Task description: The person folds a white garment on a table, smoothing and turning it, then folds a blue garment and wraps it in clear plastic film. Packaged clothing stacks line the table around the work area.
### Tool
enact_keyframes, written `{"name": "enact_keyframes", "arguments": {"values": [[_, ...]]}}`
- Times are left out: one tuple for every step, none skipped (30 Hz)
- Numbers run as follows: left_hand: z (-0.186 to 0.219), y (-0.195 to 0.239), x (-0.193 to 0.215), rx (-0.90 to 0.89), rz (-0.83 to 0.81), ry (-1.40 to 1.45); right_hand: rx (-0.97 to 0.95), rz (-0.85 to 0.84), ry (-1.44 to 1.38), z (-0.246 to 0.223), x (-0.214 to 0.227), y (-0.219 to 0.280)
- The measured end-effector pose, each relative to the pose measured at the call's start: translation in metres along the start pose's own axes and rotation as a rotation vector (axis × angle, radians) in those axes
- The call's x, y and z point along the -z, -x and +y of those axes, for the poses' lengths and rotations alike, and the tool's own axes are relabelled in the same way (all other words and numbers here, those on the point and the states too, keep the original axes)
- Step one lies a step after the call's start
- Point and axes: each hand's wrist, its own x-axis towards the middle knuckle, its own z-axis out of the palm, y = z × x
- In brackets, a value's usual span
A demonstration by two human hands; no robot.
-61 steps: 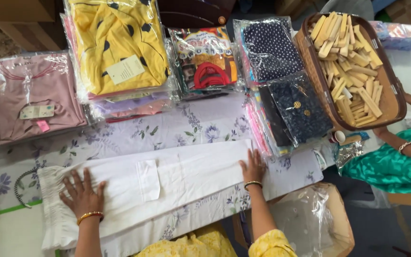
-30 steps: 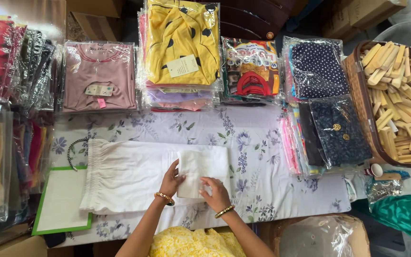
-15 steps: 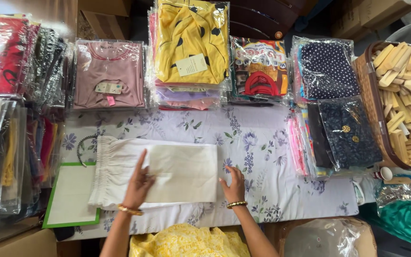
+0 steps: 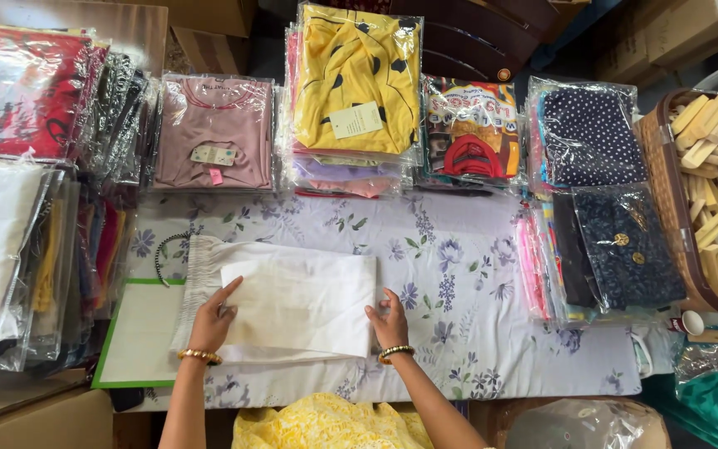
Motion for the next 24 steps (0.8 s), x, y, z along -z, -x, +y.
{"name": "enact_keyframes", "arguments": {"values": [[0.003,0.001,0.003,0.007,-0.003,-0.003,-0.008,-0.003,0.0,0.008,-0.004,-0.001],[0.005,0.003,0.005,-0.035,0.005,-0.007,0.028,0.014,-0.009,0.015,-0.007,-0.002],[0.009,0.003,0.009,-0.081,0.021,-0.011,0.071,0.029,-0.02,0.021,-0.013,-0.005],[-0.004,0.003,0.009,-0.077,0.024,-0.014,0.07,0.024,-0.022,0.011,-0.011,0.0],[-0.013,-0.006,0.011,-0.081,0.024,-0.118,0.012,-0.023,0.027,-0.003,-0.01,-0.001],[-0.022,-0.014,0.014,-0.086,0.024,-0.223,-0.045,-0.071,0.077,-0.017,-0.01,-0.002],[-0.032,-0.018,0.012,-0.086,0.022,-0.225,-0.046,-0.07,0.075,-0.023,-0.008,0.001],[-0.042,-0.023,0.011,-0.076,0.014,-0.271,-0.073,-0.095,0.171,-0.029,-0.006,0.003],[-0.053,-0.026,0.008,-0.064,0.004,-0.316,-0.101,-0.12,0.269,-0.034,-0.004,0.006],[-0.055,-0.026,0.004,-0.062,0.001,-0.317,-0.104,-0.121,0.27,-0.028,-0.004,0.005],[-0.057,-0.026,0.002,-0.066,0.016,-0.306,-0.074,-0.134,0.253,-0.024,-0.006,0.003],[-0.059,-0.026,0.001,-0.07,0.031,-0.295,-0.043,-0.147,0.236,-0.02,-0.008,0.001],[-0.058,-0.027,-0.002,-0.069,0.038,-0.298,-0.038,-0.152,0.234,-0.012,-0.008,-0.003],[-0.057,-0.027,-0.005,-0.076,0.049,-0.292,0.01,-0.116,0.133,-0.004,-0.008,-0.007],[-0.058,-0.026,-0.008,-0.081,0.062,-0.285,0.058,-0.081,0.034,0.004,-0.008,-0.01],[-0.067,-0.029,-0.019,-0.077,0.071,-0.287,0.062,-0.09,0.032,0.009,0.0,-0.015],[-0.076,-0.033,-0.029,-0.141,0.063,-0.252,0.122,-0.042,-0.062,0.014,0.008,-0.018],[-0.085,-0.037,-0.039,-0.205,0.056,-0.217,0.181,0.007,-0.158,0.02,0.016,-0.023],[-0.073,-0.033,-0.058,-0.205,0.064,-0.218,0.186,0.002,-0.16,0.027,0.039,-0.029],[-0.061,-0.03,-0.077,-0.2,0.022,-0.163,0.174,0.08,-0.076,0.035,0.062,-0.035],[-0.049,-0.027,-0.099,-0.195,-0.022,-0.105,0.16,0.161,0.01,0.044,0.087,-0.041],[-0.032,-0.022,-0.114,-0.196,-0.018,-0.103,0.164,0.159,0.011,0.049,0.113,-0.043],[-0.015,-0.016,-0.133,-0.149,-0.127,-0.042,0.13,0.17,-0.044,0.057,0.142,-0.044],[0.002,-0.009,-0.152,-0.102,-0.235,0.02,0.096,0.18,-0.1,0.064,0.171,-0.044]]}}
